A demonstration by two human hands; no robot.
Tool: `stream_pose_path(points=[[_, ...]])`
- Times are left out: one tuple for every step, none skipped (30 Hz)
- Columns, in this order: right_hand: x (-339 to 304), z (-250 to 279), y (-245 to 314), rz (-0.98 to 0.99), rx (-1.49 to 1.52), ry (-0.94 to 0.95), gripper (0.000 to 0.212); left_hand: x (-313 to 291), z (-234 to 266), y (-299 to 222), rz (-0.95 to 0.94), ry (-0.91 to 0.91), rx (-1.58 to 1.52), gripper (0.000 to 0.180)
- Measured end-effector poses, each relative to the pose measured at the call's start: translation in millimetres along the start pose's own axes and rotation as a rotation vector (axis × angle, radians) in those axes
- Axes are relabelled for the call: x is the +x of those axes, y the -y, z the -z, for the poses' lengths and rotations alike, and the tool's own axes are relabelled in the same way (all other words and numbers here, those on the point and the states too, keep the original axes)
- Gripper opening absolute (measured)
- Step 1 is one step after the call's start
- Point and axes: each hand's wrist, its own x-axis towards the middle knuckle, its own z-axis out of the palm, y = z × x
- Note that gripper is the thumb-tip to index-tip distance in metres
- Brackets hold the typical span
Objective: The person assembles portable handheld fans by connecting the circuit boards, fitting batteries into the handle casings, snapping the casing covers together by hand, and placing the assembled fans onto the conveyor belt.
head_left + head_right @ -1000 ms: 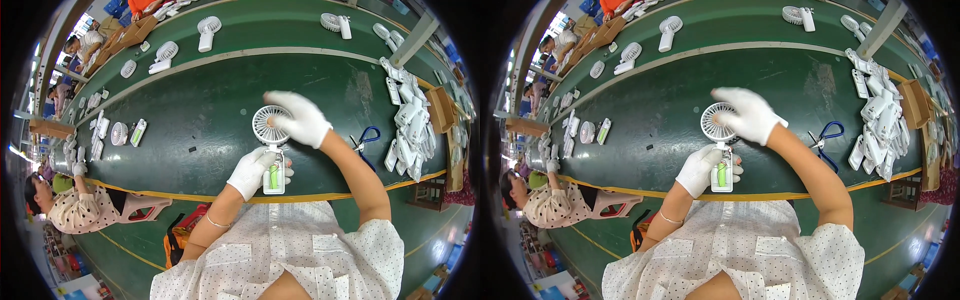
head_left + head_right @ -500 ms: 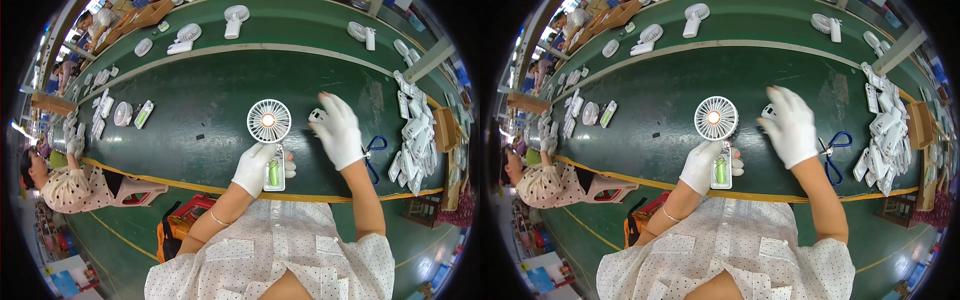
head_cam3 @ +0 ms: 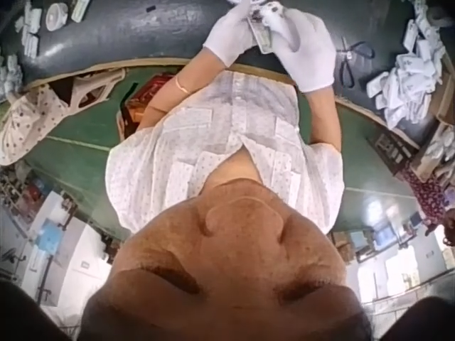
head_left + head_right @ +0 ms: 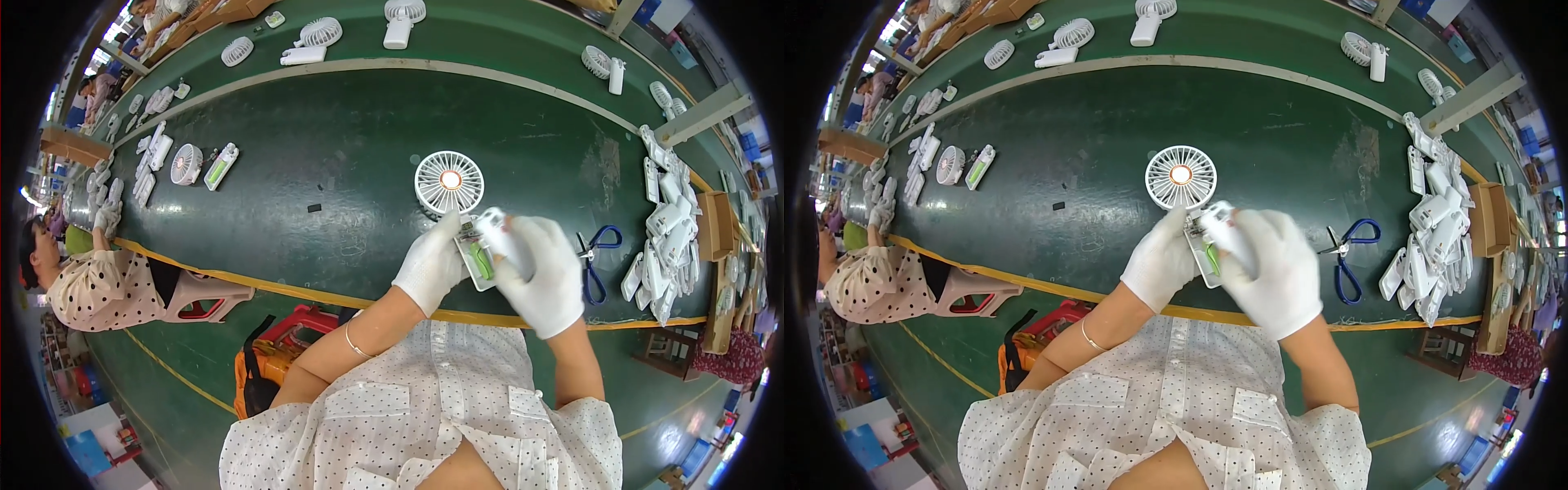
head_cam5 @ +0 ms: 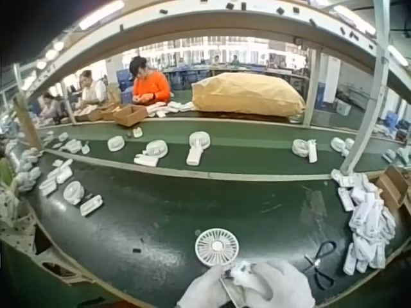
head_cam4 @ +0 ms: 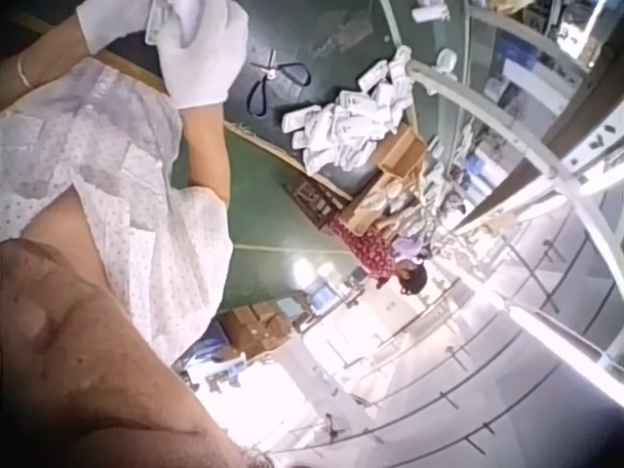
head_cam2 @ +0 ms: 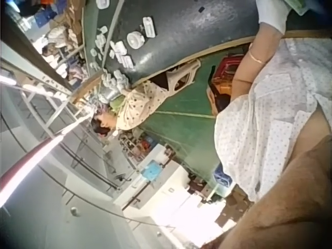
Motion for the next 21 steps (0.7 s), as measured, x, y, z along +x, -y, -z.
stream_pose_path(points=[[-1.7, -5.4, 5.3, 0.015, -0.007, 0.005, 0.039, 0.3, 0.5, -1.0, 0.042, 0.011, -0.001, 0.036], [-3.5, -12.0, 7.6, 0.031, -0.013, 0.011, 0.04, 0.2, 1.1, -2.0, 0.082, 0.021, -0.003, 0.036], [-5.5, -19.1, 6.5, 0.035, -0.06, 0.0, 0.041, -1.7, 2.2, -1.8, 0.088, 0.023, -0.004, 0.036], [-5.7, -22.9, 8.1, 0.036, -0.059, 0.002, 0.041, -5.2, 4.6, -2.0, -0.087, 0.046, 0.545, 0.034], [-6.9, -25.6, 10.4, 0.01, -0.102, -0.016, 0.041, -7.3, 5.1, -2.3, -0.267, 0.066, 1.092, 0.033], [-7.9, -27.2, 11.5, -0.015, -0.146, -0.033, 0.041, -7.3, 2.2, -1.2, -0.268, 0.065, 1.09, 0.033], [-10.5, -28.7, 11.3, -0.011, -0.189, -0.062, 0.041, -9.8, -4.7, 0.7, -0.128, 0.0, 0.839, 0.033], [-11.4, -30.4, 10.9, -0.011, -0.187, -0.058, 0.041, -12.7, -10.7, 0.6, 0.007, -0.063, 0.585, 0.033], [-12.1, -32.1, 10.6, -0.05, -0.194, -0.014, 0.041, -15.7, -13.6, -3.8, 0.025, -0.065, 0.636, 0.037], [-12.6, -32.6, 9.9, -0.091, -0.204, 0.028, 0.042, -16.7, -14.4, -4.8, 0.027, -0.065, 0.633, 0.037], [-13.5, -33.6, 10.6, -0.092, -0.206, 0.03, 0.042, -17.5, -14.7, -5.5, 0.037, -0.063, 0.618, 0.037], [-15.1, -35.3, 12.7, -0.082, -0.239, 0.024, 0.042, -17.7, -14.5, -5.8, 0.046, -0.061, 0.603, 0.038], [-16.5, -37.1, 15.2, -0.071, -0.271, 0.015, 0.042, -16.9, -12.5, -4.0, 0.045, -0.06, 0.602, 0.038], [-19.3, -41.9, 16.1, -0.07, -0.271, 0.015, 0.042, -15.1, -8.6, -0.6, 0.003, -0.025, 0.541, 0.038], [-23.2, -48.7, 16.1, -0.033, -0.301, -0.046, 0.042, -14.1, -6.8, 1.0, -0.038, 0.01, 0.48, 0.038], [-26.2, -53.0, 16.4, 0.002, -0.333, -0.107, 0.043, -13.0, -8.0, 0.5, -0.035, 0.013, 0.481, 0.038], [-27.7, -53.1, 18.4, -0.005, -0.327, -0.094, 0.043, -11.7, -10.4, -0.7, -0.05, 0.022, 0.429, 0.037], [-30.4, -51.9, 20.5, -0.01, -0.328, -0.098, 0.043, -9.8, -12.3, -1.8, -0.064, 0.03, 0.378, 0.037], [-34.3, -50.9, 23.8, 0.031, -0.276, -0.103, 0.043, -9.0, -12.1, -4.8, -0.029, 0.014, 0.298, 0.035], [-36.8, -50.2, 25.4, 0.072, -0.223, -0.11, 0.042, -7.5, -9.9, -6.2, -0.022, 0.016, 0.305, 0.035], [-38.7, -49.1, 23.6, 0.09, -0.173, -0.137, 0.037, -5.0, -5.4, -6.6, -0.065, 0.085, 0.265, 0.033]])
